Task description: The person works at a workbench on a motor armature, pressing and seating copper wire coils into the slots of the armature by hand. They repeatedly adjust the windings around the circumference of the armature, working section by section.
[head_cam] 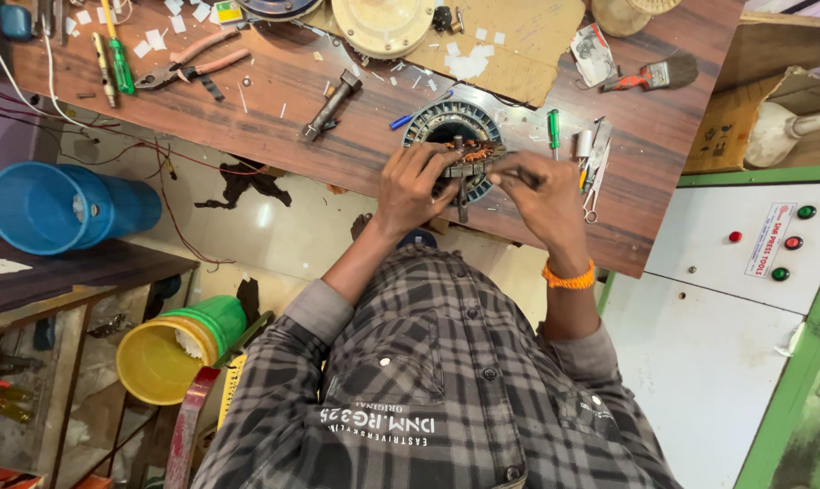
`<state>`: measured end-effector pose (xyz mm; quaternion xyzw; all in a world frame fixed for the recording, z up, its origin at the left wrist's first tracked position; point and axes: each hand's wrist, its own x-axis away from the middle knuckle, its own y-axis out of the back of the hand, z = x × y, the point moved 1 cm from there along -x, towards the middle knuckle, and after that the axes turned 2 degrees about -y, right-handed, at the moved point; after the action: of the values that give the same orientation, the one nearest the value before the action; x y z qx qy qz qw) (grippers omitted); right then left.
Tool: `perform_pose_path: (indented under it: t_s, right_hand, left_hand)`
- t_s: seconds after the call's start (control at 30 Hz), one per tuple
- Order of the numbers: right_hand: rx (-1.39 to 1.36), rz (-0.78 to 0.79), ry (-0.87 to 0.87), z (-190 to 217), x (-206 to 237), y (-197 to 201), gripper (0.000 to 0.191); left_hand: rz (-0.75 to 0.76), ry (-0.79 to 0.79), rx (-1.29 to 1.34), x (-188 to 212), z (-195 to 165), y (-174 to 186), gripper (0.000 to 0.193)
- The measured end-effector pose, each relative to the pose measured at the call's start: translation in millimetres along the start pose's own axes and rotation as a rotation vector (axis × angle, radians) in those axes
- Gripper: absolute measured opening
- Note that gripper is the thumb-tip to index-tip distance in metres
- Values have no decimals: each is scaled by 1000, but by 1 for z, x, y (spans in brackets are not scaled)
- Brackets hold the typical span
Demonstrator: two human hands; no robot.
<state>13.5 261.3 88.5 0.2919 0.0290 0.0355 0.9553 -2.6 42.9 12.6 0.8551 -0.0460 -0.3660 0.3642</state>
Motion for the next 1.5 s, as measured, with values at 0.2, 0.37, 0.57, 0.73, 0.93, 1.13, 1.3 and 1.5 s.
perform_pose_path:
  t_s: [0.2, 0.37, 0.57, 0.73, 0.93, 1.13, 1.3, 1.5]
  right_hand:
    - [47, -41, 15, 2, -54, -14, 7]
    - [116, -8, 62, -10, -86, -22, 7]
    - [184, 2, 67, -9, -95, -31, 10]
    - [175, -26, 83, 5, -80, -31, 9]
    - [182, 119, 328, 21, -19, -36, 10]
    - [241, 193, 289, 16, 19, -48, 7]
    - [270, 44, 237, -20, 31, -52, 6]
    - [150, -58, 39, -47, 38, -36, 5]
  left_hand:
    - [-8, 9, -31, -2, -4, 4, 41]
    - [53, 222, 138, -18, -6, 12, 36]
    - [253, 663, 391, -47, 16, -7, 32]
    - [363, 470, 793, -47, 47, -15, 16]
    - [370, 163, 669, -33, 71, -4, 22]
    - [424, 171, 581, -41, 64, 4, 19]
    - [339, -2, 411, -33, 41, 27, 43]
    - [130, -48, 130, -14, 6, 18, 48]
